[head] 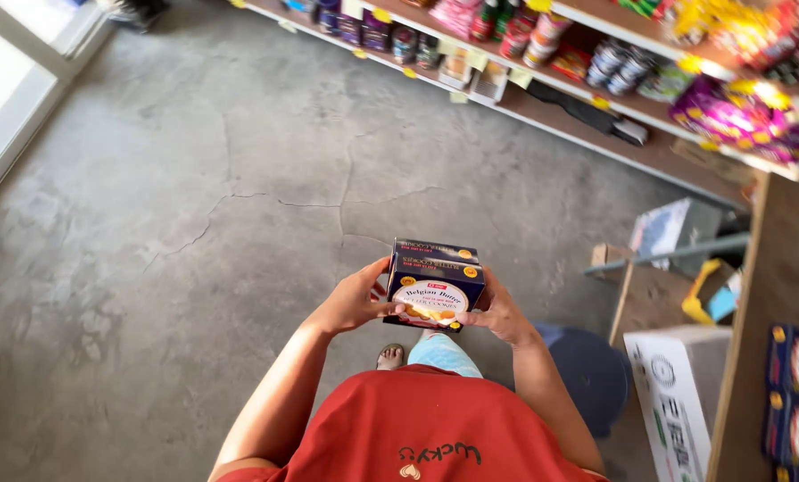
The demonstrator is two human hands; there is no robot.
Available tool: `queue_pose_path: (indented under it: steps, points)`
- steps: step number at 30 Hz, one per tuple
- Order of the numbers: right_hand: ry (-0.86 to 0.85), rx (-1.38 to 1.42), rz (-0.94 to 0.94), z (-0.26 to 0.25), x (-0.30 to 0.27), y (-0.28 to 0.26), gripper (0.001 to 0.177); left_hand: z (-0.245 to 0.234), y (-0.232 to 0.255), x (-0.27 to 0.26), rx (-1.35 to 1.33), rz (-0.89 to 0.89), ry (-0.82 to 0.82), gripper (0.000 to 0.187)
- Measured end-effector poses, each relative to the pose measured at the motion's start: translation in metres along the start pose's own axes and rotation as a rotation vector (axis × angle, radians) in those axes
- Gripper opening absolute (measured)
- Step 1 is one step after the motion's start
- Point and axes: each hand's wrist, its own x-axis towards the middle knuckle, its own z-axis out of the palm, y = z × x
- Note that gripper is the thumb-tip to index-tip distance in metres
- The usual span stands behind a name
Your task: The person takes boxes of cookies and chocolates from a shelf, wipes them with a cloth on a table, and returns them to the shelf. The person handles Belgian Butter cookies and Ferrero Rocher chocolates, cleaning each box individually before restocking.
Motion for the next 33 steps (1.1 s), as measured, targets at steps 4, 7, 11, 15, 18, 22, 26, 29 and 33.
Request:
queue_pose_path:
  steps: [4, 7, 11, 15, 18, 22, 26, 29, 33]
  points:
    - [-0.159, 0.037, 0.016, -0.005, 0.071, -0.005, 0.092, -0.037, -0.004, 0.016, -0.048, -0.198, 0.042, 0.091]
    - [-0.211, 0.059, 0.030, -0.015, 0.125, -0.007, 0.089, -0.062, -0.015, 0.052, -0.042, -0.197, 0.090, 0.092]
    - [-0.230, 0.028, 0.043, -0.052, 0.201, -0.011, 0.088, -0.097, -0.008, 0.118, 0.008, -0.131, 0.137, 0.089]
    - [-0.282, -0.058, 0.012, -0.087, 0.288, -0.050, 0.090, -0.129, 0.011, 0.186, -0.117, -0.170, 0.164, 0.095]
    - [-0.309, -0.095, 0.074, -0.094, 0.343, -0.084, 0.094, -0.153, 0.012, 0.222, -0.075, -0.145, 0.186, 0.096]
    - [-0.445, -0.098, 0.107, -0.085, 0.427, -0.103, 0.095, -0.197, 0.005, 0.251, -0.175, -0.215, 0.302, 0.092]
    - [-0.553, -0.100, 0.228, -0.039, 0.503, -0.089, 0.094, -0.243, -0.041, 0.256, -0.209, -0.312, 0.423, 0.091]
    - [-0.605, -0.167, 0.309, 0.002, 0.556, -0.082, 0.095, -0.286, -0.075, 0.254, -0.311, -0.289, 0.502, 0.092]
    - [-0.652, -0.239, 0.318, 0.054, 0.636, -0.071, 0.097, -0.363, -0.100, 0.263, -0.243, -0.372, 0.545, 0.096]
